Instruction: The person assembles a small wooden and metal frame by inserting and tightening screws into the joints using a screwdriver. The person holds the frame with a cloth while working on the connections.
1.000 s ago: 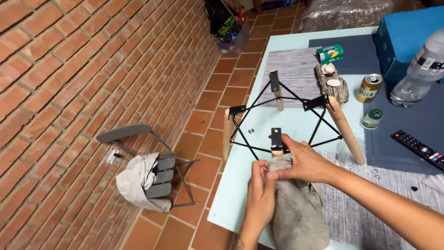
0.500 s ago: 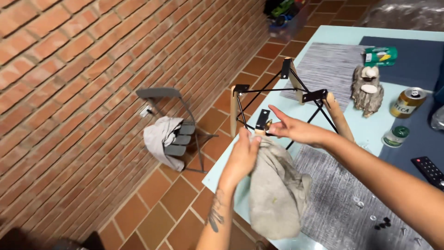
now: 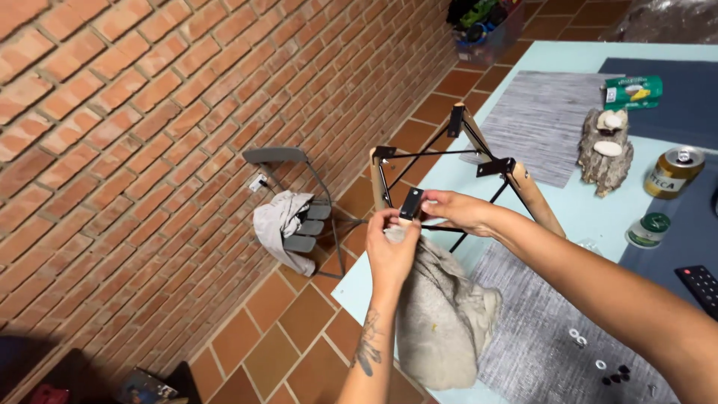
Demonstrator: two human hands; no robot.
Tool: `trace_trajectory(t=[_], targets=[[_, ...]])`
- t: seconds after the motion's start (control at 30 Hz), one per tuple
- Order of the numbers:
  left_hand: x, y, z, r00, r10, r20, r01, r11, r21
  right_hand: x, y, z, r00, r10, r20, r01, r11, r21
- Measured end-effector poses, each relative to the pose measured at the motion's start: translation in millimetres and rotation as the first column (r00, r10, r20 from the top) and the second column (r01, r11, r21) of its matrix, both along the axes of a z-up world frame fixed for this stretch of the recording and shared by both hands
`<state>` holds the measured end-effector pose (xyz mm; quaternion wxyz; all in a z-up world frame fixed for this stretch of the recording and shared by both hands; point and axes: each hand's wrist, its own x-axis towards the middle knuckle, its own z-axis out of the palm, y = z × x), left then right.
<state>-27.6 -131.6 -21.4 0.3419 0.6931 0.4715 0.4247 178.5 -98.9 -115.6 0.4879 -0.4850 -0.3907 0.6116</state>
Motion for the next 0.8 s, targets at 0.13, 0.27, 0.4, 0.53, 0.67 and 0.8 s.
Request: trace_trajectory(t=[0.13, 0.27, 0.4, 0.53, 0.67, 0.8], targets=[[3.7, 5.5, -10.1, 0.994, 0.051, 0.093, -0.059, 0.995, 0.085, -18.3, -14.4, 34.7, 0.98, 0.01, 0.198, -0.028, 0.996, 0.09], [2.1, 17.0, -24.1, 0.982, 0.055, 0.183, -0.073, 0.993, 0.095, -22.1, 6.7, 18.7, 0.92, -0.04, 0.389, -0.077, 0.957, 0.28], [-4.9, 21.8, -21.2, 0.969, 0.115, 0.217, -0.122, 0.992, 0.021, -38.7, 22.4, 17.6, 0.949, -0.06, 0.31, -0.066, 0.922, 0.381], [-1.3, 14.2, -12.0, 0.956, 0.165, 0.242, -0.166, 0.986, -0.017, -46.3, 27.8, 32.3, 0.93, -0.073, 0.359, -0.056, 0.94, 0.336], [-4.9, 6.6, -1.9, 0.981, 0.141, 0.135, -0.145, 0.989, 0.02, -50.6, 21.1, 40.8, 0.91, -0.058, 0.41, -0.046, 0.97, 0.238], [-2.6, 1.2, 8.7, 0.99, 0.141, -0.006, -0.139, 0.984, 0.11, -47.1, 21.1, 34.8, 0.907, -0.066, 0.417, -0.018, 0.981, 0.194]])
